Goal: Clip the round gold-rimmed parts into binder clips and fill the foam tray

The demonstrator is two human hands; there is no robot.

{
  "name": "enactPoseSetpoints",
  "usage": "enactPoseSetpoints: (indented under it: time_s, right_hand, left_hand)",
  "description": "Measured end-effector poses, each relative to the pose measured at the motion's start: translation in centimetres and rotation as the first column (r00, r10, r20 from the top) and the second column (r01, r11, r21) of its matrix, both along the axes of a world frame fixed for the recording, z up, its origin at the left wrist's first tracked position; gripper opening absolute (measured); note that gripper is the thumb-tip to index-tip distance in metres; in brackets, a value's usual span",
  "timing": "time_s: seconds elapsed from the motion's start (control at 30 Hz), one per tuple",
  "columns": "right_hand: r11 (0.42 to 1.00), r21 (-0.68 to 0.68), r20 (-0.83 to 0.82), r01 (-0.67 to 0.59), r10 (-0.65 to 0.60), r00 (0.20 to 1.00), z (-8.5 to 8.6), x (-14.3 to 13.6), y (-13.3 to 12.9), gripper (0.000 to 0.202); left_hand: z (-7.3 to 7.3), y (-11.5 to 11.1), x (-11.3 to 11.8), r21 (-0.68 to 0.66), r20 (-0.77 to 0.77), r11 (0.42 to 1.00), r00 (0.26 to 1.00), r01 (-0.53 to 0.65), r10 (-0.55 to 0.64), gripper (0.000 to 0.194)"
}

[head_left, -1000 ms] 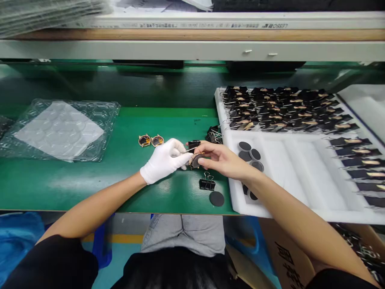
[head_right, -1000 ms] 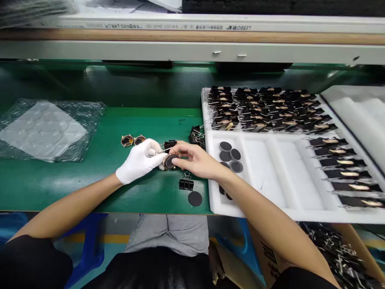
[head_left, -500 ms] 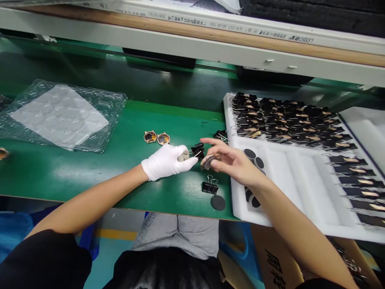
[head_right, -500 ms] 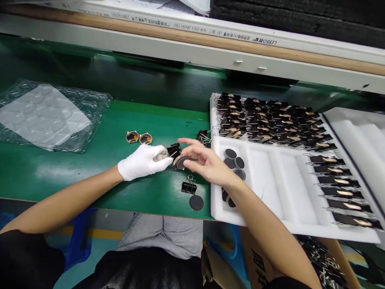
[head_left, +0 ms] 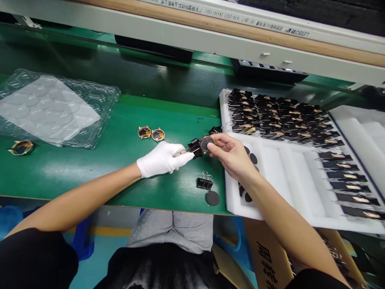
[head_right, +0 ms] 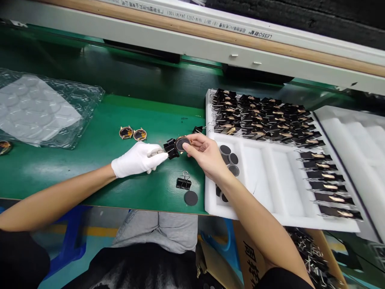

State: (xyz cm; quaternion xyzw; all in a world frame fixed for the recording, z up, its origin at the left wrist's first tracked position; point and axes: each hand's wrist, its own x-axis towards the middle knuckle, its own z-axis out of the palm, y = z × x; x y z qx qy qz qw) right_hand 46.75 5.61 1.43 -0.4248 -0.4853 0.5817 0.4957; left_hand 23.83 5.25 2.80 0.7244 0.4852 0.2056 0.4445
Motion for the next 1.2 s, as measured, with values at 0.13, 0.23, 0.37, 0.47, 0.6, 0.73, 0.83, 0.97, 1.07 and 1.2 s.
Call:
enactPoseSetpoints:
  time_s: [0.13, 0.23, 0.37, 0.47, 0.6, 0.73, 0.83, 0.97, 1.07, 1.2]
  right_hand:
    - [0.996, -0.075, -0.131, 0.054, -0.063, 0.989, -0.4, -1.1, -0.5, 0.036]
    - [0.989, -0.113, -0.167, 0.091, -0.109, 0.980, -0.4, -1.7, -0.6, 0.035]
    - [0.987, -0.137, -0.187, 0.087, -0.112, 0.976, -0.2, -1.8, -0.6, 0.035]
    - [0.985, -0.147, -0.185, 0.086, -0.113, 0.976, -0.2, -1.8, -0.7, 0.036]
    - [0.983, -0.170, -0.209, 0.070, -0.106, 0.972, -0.4, -2.0, -0.8, 0.037]
    - [0.983, -0.172, -0.185, 0.067, -0.099, 0.978, -0.8, -2.1, -0.8, 0.038]
    - [0.985, -0.159, -0.176, 0.069, -0.097, 0.979, -0.9, -2.0, -0.6, 0.038]
    - [0.984, -0.145, -0.220, 0.102, -0.133, 0.966, -0.5, -1.8, -0.3, 0.037]
    - [0.981, -0.097, -0.291, 0.170, -0.192, 0.937, 0.2, -1.0, 0.2, 0.035]
    - [0.973, -0.105, -0.325, 0.208, -0.231, 0.917, 0.8, 0.2, 0.7, 0.036]
  left_hand:
    - [-0.2, -0.1, 0.5, 0.011, 0.046, 0.999, 0.998, -0.053, 0.052, 0.040]
    - [-0.4, -0.1, 0.8, 0.014, 0.074, 0.996, 0.993, -0.089, 0.088, 0.041]
    - [-0.6, -0.1, 1.0, 0.019, 0.075, 0.994, 0.991, -0.112, 0.110, 0.041]
    - [-0.7, -0.1, 1.0, 0.035, 0.065, 0.993, 0.992, -0.109, 0.107, 0.041]
    - [-0.6, -0.1, 1.0, 0.057, 0.061, 0.994, 0.994, -0.098, 0.095, 0.043]
    - [-0.7, 0.2, 1.2, 0.032, 0.061, 0.994, 0.993, -0.103, 0.101, 0.041]
    - [-0.6, 0.4, 1.2, 0.019, 0.055, 0.997, 0.996, -0.077, 0.076, 0.040]
    - [-0.3, 0.3, 1.0, 0.003, -0.010, 1.000, 1.000, 0.021, -0.021, 0.044]
    - [-0.2, -0.1, 1.4, 0.112, -0.166, 0.983, 0.978, 0.145, -0.125, 0.043]
    - [-0.8, -0.3, 3.3, 0.321, -0.396, 0.855, 0.877, 0.408, -0.270, 0.038]
